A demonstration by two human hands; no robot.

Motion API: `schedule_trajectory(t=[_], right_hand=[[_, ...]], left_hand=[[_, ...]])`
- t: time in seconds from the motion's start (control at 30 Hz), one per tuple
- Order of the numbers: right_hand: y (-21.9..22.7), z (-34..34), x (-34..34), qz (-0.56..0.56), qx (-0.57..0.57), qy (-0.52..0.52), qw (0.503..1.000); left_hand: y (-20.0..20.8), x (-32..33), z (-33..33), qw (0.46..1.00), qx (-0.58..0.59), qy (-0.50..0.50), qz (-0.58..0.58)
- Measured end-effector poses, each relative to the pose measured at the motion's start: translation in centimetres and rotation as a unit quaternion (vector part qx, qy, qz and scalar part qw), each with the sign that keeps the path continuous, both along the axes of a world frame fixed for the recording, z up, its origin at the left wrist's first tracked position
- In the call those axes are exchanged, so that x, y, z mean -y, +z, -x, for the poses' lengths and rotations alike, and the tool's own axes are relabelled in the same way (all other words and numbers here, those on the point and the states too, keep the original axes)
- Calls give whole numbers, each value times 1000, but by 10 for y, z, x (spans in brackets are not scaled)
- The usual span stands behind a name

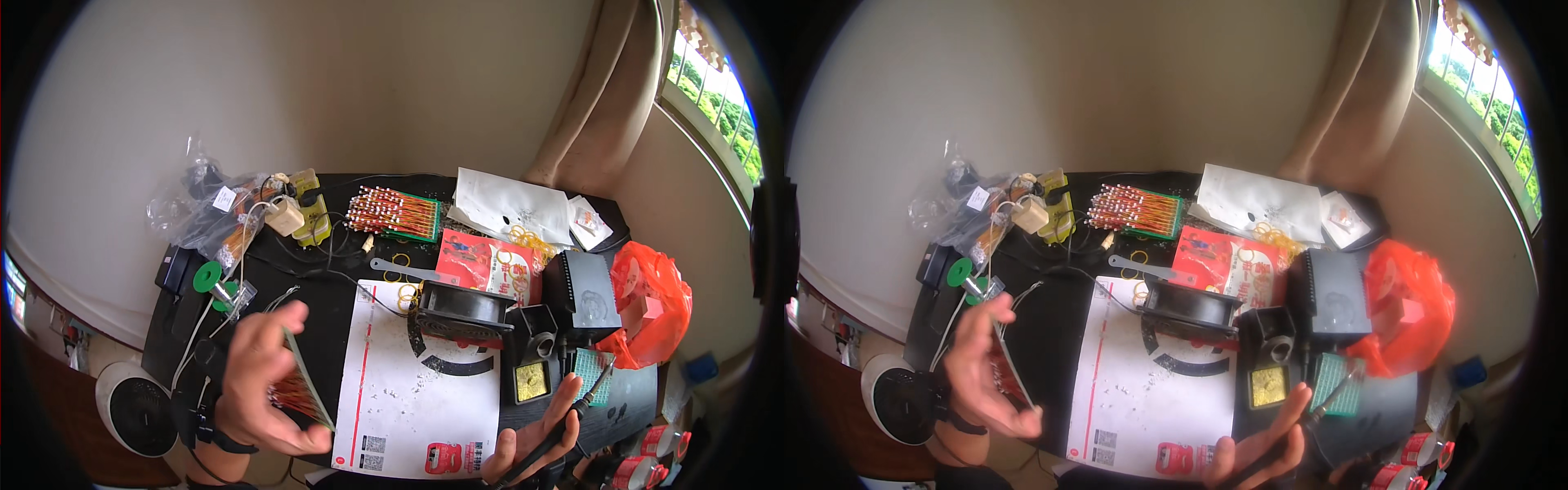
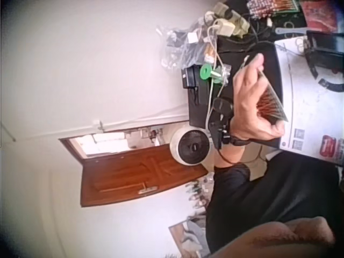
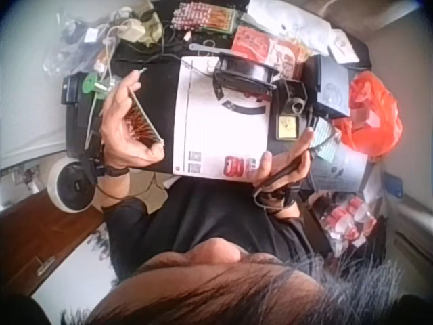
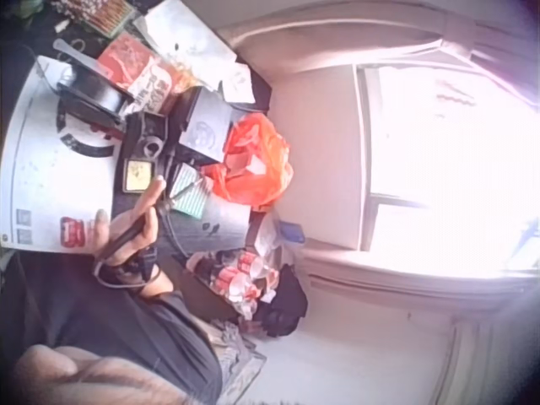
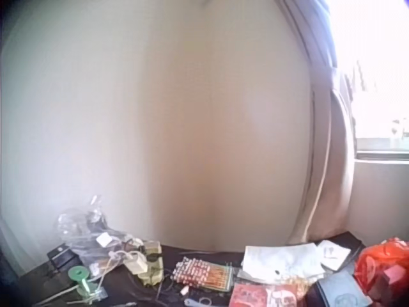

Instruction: Soldering various wires and electronic components onto a green printed circuit board.

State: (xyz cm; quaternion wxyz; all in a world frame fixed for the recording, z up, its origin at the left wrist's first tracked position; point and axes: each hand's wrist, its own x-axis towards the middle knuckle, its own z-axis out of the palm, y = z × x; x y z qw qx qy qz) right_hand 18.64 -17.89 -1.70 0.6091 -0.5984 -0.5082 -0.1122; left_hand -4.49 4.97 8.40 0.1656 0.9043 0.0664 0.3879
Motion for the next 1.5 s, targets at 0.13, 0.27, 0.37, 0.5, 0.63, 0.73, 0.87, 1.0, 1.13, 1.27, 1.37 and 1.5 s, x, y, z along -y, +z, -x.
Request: schedule_trajectory(t=[0.13,0.27,0.37,0.5,0.63,0.73,0.87,1.0,1.13,1.27,1.37,1.5], right_hand=[[1,4,-4,-4,-10,16,1000],[1,0,3,10,0,-15,1000],[-15,5,-7,-34,-44,-68,996],[3,7,3,57,-3,-29,998],[0,3,7,52,-5,-9,999],[1,2,6,43,9,2,999],[1,8,3,40,8,-18,999],[8,11,0,52,30,-27,998],[6,11,1,74,31,-50,996],[5,11,0,93,30,-75,992],[2,11,-3,109,32,-106,988],[-1,11,-4,120,38,-122,985]], left_hand=[[-2,40,-36,968,-214,-130,0],[-49,75,-85,947,-272,-173,-16],[-86,94,-100,951,-269,-146,-32],[-88,95,-90,948,-288,-126,-42],[-42,73,-61,968,-235,-79,-49],[-17,24,-18,969,-227,73,-72],[19,-82,40,924,-207,311,-83],[22,-209,132,853,-152,487,-109],[14,-309,181,835,-159,525,-45],[-16,-371,188,831,-223,481,169],[-33,-391,148,791,-234,454,337],[-67,-421,136,828,-346,391,203]])
